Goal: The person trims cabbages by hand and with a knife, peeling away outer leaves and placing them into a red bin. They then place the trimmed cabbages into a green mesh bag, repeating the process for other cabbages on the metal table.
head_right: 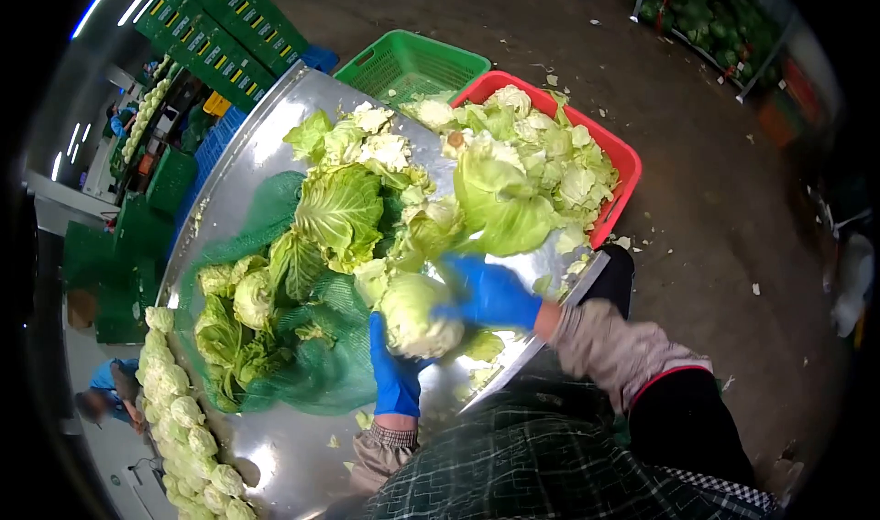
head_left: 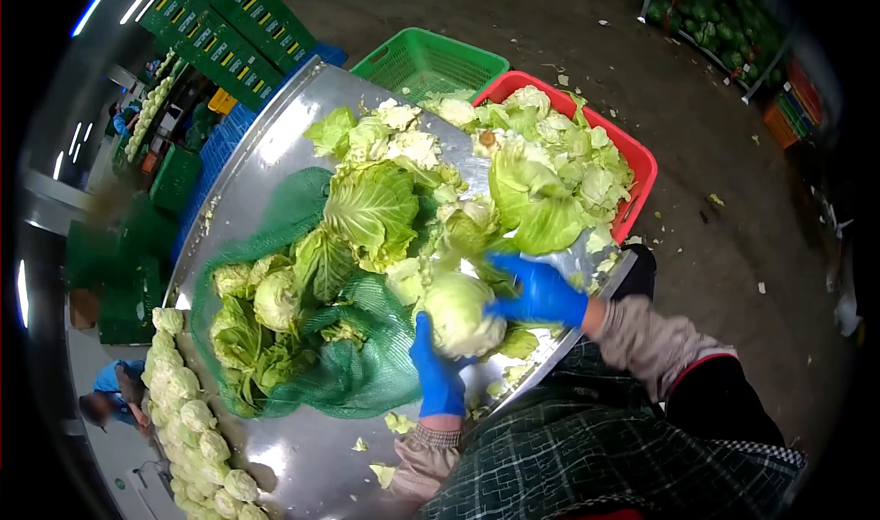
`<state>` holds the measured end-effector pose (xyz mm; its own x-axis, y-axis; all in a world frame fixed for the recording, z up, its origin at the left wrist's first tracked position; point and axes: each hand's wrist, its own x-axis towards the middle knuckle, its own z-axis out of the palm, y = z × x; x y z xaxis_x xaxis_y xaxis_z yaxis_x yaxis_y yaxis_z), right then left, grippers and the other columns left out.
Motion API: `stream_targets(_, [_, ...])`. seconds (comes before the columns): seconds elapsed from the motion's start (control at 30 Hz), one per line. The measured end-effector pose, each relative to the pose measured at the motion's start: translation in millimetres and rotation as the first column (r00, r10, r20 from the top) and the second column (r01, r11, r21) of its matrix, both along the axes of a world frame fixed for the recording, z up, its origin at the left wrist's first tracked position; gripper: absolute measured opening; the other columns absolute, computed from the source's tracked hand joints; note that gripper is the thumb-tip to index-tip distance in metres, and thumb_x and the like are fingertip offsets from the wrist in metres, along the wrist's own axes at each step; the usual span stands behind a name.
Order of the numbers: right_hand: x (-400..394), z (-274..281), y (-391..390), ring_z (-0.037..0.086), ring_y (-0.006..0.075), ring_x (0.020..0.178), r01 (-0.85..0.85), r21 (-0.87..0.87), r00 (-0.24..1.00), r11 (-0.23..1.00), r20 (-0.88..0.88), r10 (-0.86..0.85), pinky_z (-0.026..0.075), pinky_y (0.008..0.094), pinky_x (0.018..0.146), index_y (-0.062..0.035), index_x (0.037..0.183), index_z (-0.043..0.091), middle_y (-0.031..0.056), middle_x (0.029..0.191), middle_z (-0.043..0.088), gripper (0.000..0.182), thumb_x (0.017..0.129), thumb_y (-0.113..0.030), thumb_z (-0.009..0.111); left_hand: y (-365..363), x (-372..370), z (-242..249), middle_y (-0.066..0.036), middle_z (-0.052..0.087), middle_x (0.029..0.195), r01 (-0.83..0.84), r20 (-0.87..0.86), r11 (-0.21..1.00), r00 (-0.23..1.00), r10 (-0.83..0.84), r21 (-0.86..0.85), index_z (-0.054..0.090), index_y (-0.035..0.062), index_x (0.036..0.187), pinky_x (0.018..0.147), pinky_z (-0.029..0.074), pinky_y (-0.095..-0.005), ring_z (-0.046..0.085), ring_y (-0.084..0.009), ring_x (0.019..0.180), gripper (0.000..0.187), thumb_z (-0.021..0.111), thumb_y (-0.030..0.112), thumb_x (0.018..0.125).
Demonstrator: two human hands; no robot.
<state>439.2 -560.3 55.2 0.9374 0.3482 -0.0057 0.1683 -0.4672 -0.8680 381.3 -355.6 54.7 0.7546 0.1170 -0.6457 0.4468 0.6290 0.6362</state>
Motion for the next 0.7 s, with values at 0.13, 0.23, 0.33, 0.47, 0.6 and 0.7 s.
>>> stream_targets(0.13, [-24, -29, 14, 0.066, 0.0242, 0.084, 0.090, 0.075, 0.992, 0.993, 0.079, -0.096, 0.052, 0.0330, 0.076, -0.0044, 0.121, 0.060, 0.0167, 0.106, 0.066, 0.059, 0.076, -0.038, 0.077, -8, -14, -30, -0.014, 0.058, 0.115, 0.051, -0.069, 0.996, 0.997, -0.045, 0.079, 0.042, 0.0019, 0.131, 0.073, 0.056, -0.0424, 0.063, -0.0293, 0.095, 0.065, 0.070, 0.037, 0.084])
stream_targets(0.23, [-9, -48, 7, 0.068, 0.0268, 0.080, 0.093, 0.106, 0.995, 0.990, -0.039, -0.090, 0.053, 0.0352, 0.072, -0.0078, 0.116, 0.064, 0.0161, 0.095, 0.069, 0.048, 0.081, -0.039, 0.072, -3, -23, -7, -0.020, 0.051, 0.125, 0.065, 0.160, 0.701, 0.955, -0.251, 0.710, 0.029, -0.0026, 0.137, 0.085, 0.053, -0.0444, 0.055, -0.0316, 0.110, 0.090, 0.083, 0.029, 0.071])
stream_targets(0.33, [-2, -63, 12, 0.068, 0.0293, 0.076, 0.140, 0.026, 0.990, 0.990, -0.004, -0.139, 0.054, 0.0375, 0.069, -0.0092, 0.111, 0.065, 0.0154, 0.089, 0.069, 0.037, 0.086, -0.036, 0.066, 8, -1, 2, -0.026, 0.038, 0.137, 0.025, -0.005, 0.013, 0.637, -0.771, 1.000, 0.029, -0.0047, 0.139, 0.109, 0.032, -0.0439, 0.037, -0.0378, 0.129, 0.114, 0.089, 0.044, 0.055])
stream_targets(0.47, [-15, -40, 17, 0.066, 0.0284, 0.073, 0.127, -0.007, 0.972, 0.992, 0.199, -0.123, 0.052, 0.0350, 0.061, -0.0083, 0.122, 0.059, 0.0157, 0.104, 0.064, 0.042, 0.090, -0.035, 0.061, 21, 22, -5, -0.029, 0.040, 0.134, 0.221, -0.082, 0.111, 0.710, -0.699, 0.969, 0.029, -0.0105, 0.136, 0.103, 0.038, -0.0430, 0.045, -0.0388, 0.121, 0.118, 0.090, 0.047, 0.052])
stream_targets(0.6, [-35, -26, 12, 0.064, 0.0324, 0.069, 0.058, -0.222, 0.960, 0.973, 0.279, 0.007, 0.050, 0.0387, 0.053, -0.0002, 0.132, 0.046, 0.0189, 0.116, 0.058, 0.056, 0.090, -0.036, 0.059, 20, 33, -13, -0.030, 0.042, 0.131, 0.224, 0.107, 0.368, 0.710, -0.696, 0.902, 0.030, -0.0120, 0.134, 0.099, 0.042, -0.0397, 0.048, -0.0378, 0.118, 0.111, 0.089, 0.043, 0.057])
stream_targets(0.7, [-27, -25, 3, 0.063, 0.0328, 0.064, 0.068, -0.301, 0.960, 0.951, 0.279, 0.020, 0.050, 0.0388, 0.052, 0.0030, 0.135, 0.041, 0.0234, 0.119, 0.055, 0.064, 0.089, -0.037, 0.059, 8, 37, 0, -0.026, 0.049, 0.125, 0.174, 0.042, 0.232, 0.709, -0.704, 0.957, 0.035, -0.0118, 0.131, 0.094, 0.045, -0.0378, 0.054, -0.0339, 0.112, 0.099, 0.088, 0.035, 0.062])
